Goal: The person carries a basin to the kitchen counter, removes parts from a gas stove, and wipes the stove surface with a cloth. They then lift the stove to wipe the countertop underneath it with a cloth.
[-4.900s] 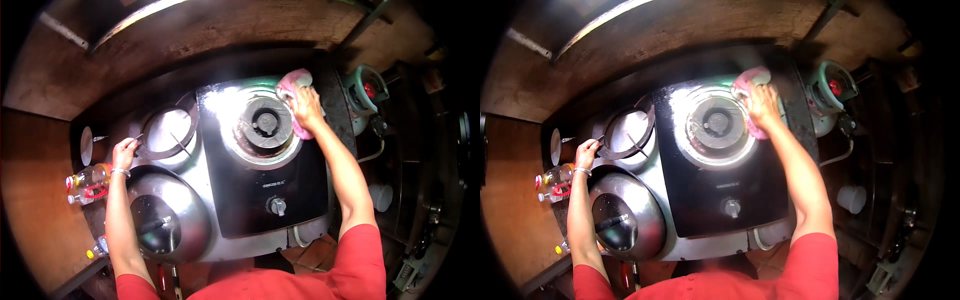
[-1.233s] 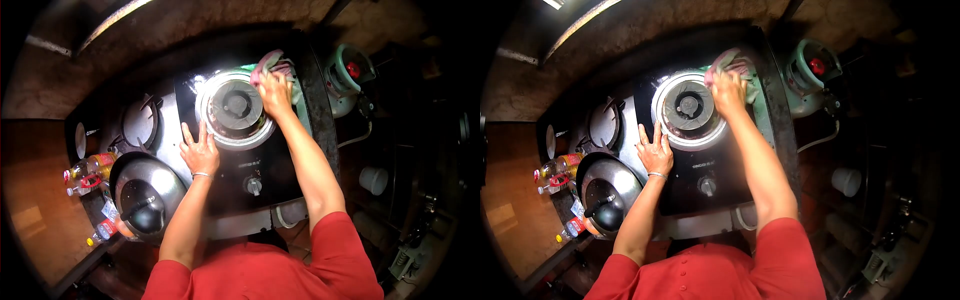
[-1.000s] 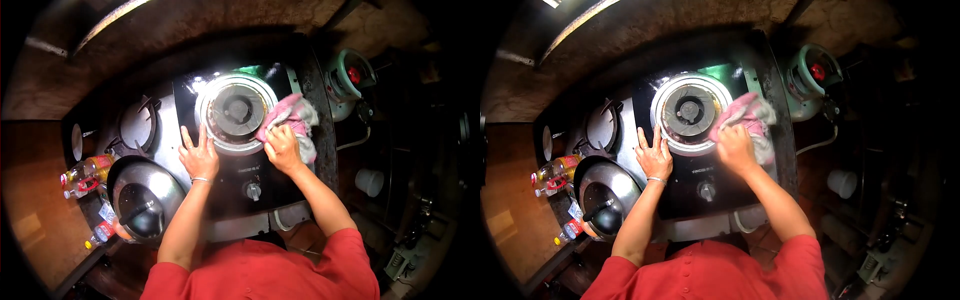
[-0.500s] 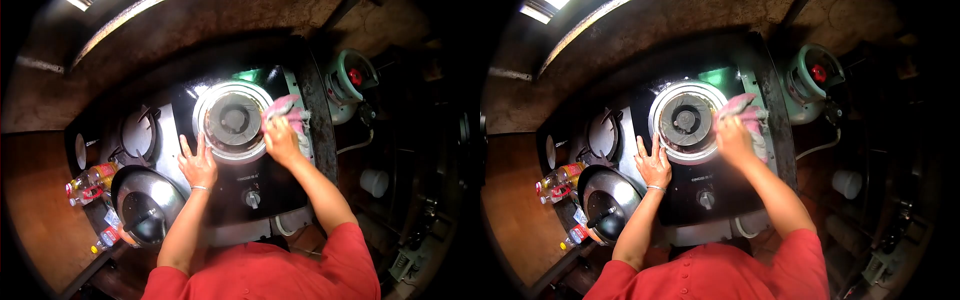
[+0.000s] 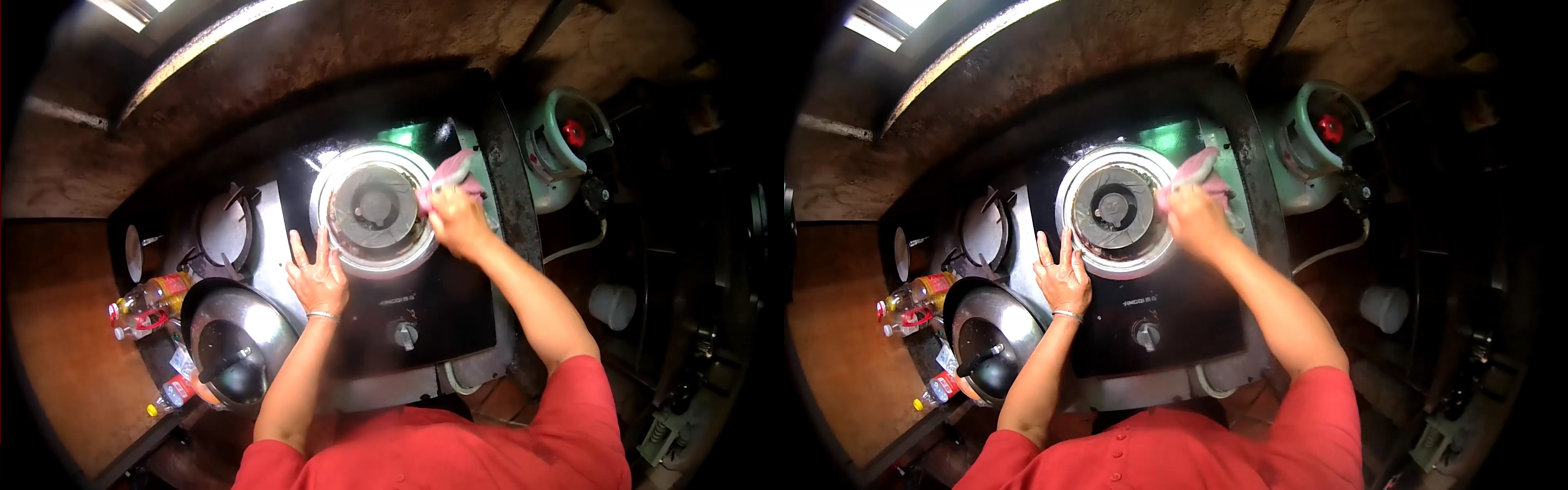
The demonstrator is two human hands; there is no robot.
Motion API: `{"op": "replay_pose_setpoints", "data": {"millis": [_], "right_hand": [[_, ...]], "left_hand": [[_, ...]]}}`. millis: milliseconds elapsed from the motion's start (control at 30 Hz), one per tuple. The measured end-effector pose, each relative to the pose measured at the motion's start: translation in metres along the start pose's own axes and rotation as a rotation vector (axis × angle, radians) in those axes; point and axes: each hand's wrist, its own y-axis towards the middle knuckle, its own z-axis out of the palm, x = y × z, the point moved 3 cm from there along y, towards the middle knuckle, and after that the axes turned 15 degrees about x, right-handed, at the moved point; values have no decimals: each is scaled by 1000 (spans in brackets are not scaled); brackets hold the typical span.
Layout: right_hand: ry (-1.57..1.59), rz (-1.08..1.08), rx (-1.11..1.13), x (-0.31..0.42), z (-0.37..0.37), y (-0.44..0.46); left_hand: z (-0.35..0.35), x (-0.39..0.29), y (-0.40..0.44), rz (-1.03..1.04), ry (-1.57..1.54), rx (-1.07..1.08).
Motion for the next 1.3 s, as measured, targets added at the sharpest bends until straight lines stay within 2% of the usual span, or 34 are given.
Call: {"op": "replay_pose_setpoints", "data": {"millis": [133,167,333,433,500,533,667,700,767,800,833,1000,1067,1133,1233,1267,1300], "right_hand": [[151,-9,141,-10,-16,84],[159,45,42,-11,-13,90],[146,-169,90,-14,-15,30],[89,-181,114,-11,-20,8],[172,-203,40,-16,-14,39],[177,-124,98,-12,-22,61],[134,-144,188,-7,-7,134],[194,-63,239,0,-15,133],[175,-37,390,-15,-20,126],[172,11,475,-20,-25,119],[174,-27,572,-18,-44,111],[228,194,662,1,-48,127],[145,65,714,15,-35,162],[-43,48,844,46,-23,191],[-283,-96,840,101,5,205],[-278,-258,690,118,13,199],[-319,-266,761,129,21,194]], "left_hand": [[7,5,2,-1,11,-30],[7,5,2,3,-5,-30],[4,5,2,-2,-27,-28],[1,3,4,-6,-47,-5],[-1,2,4,-19,-53,22],[0,2,4,-28,-37,37],[0,2,5,-14,43,-5],[4,3,5,-12,21,-9],[-2,1,6,-34,-48,25],[0,3,5,-9,15,-27],[-1,3,5,-22,6,-7],[1,5,5,-15,-6,-16],[0,5,6,-39,-13,8],[2,6,7,-54,-19,27],[1,5,8,-77,-5,42],[0,5,9,-83,-6,48],[0,5,10,-90,-7,51]]}}
